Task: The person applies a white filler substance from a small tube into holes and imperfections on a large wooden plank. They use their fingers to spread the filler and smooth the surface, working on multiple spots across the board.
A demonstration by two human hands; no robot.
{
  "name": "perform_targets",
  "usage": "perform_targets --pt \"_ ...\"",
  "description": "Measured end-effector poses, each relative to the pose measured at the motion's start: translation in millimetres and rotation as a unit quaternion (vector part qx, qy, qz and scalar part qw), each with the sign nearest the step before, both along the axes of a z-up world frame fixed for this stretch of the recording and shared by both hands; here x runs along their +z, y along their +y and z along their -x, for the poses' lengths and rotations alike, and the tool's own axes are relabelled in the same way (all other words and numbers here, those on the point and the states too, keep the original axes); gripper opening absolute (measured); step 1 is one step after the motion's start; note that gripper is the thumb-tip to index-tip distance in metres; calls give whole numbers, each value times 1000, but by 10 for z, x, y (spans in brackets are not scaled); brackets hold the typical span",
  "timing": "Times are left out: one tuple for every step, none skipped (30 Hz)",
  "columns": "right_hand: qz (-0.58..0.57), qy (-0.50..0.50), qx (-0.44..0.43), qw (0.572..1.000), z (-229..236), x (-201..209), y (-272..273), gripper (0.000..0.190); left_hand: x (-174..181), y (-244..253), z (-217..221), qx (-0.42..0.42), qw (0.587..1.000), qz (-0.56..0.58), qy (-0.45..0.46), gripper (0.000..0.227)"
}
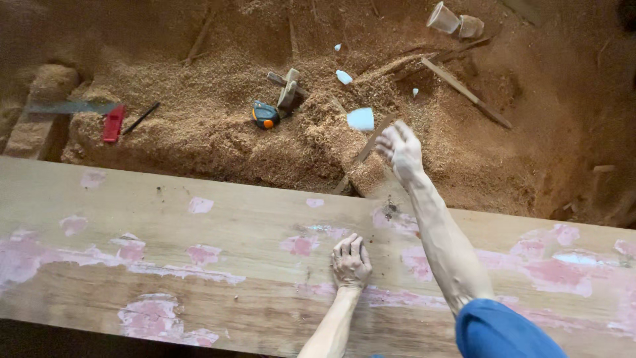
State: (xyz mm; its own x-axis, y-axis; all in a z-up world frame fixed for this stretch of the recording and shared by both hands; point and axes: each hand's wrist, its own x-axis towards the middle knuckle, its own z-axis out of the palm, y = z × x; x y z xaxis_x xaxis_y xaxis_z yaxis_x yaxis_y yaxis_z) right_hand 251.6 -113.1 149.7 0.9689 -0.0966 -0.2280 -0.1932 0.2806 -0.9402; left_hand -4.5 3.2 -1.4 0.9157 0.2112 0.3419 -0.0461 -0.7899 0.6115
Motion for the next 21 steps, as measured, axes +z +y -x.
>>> perform_targets --pt "52 -8 -1 999 -46 52 107 44 -6 -5 -31 0 1000 1 -1 22" --pt "105 -15 -3 994 -79 84 211 46 -6 -13 -61 0 1000 2 0 22" --pt "154 -20 -5 988 -64 75 322 49 -5 -5 -51 1 1000 0 2 23" --pt "183 6 47 982 38 24 424 43 3 5 -26 2 1000 -2 5 23" --pt "212 31 101 971 196 -48 474 38 18 -2 -14 0 1000 0 4 23" --pt "230 47 116 965 363 -151 518 33 26 -7 -37 -1 1000 3 4 23" --pt "247 64 130 958 556 -287 555 29 31 -10 -47 -3 1000 6 4 24" --pt "231 84 114 963 749 -433 547 26 40 -16 -45 -1 1000 6 1 23" --pt "214 105 97 966 949 -585 514 23 53 -20 -45 1 1000 7 -1 22" --pt "175 114 81 975 1153 -733 452 21 66 -23 -51 2 1000 7 -4 21" --pt "136 124 66 981 1363 -871 374 19 86 -21 -42 2 1000 7 -10 20" --pt "105 137 35 984 1547 -1003 298 17 100 -22 -54 2 1000 8 -16 20" --pt "73 151 3 986 1753 -1125 221 16 112 -24 -44 1 1000 8 -19 19" --pt "41 165 -29 985 1931 -1228 112 15 112 -33 -66 3 1000 0 -15 20" --pt "89 173 -32 980 2129 -1305 -18 19 116 -27 -46 2 1000 -10 -7 20" --pt "136 181 -35 973 2306 -1362 -165 23 114 -40 -42 2 1000 -10 -11 21" --pt "183 189 -36 964 2483 -1403 -291 28 105 -42 -47 1 1000 -10 -16 21" --pt "205 185 -37 960 2673 -1421 -411 28 98 -40 -26 -3 1000 -12 -12 21" --pt "229 179 -38 956 2821 -1424 -533 28 86 -50 -36 -7 1000 -13 -11 21" --pt "252 173 -39 951 2979 -1426 -606 29 70 -50 -36 -8 1000 -13 -18 21" --pt "271 163 -42 948 3137 -1426 -674 28 45 -58 -21 -9 1000 -11 -27 21"
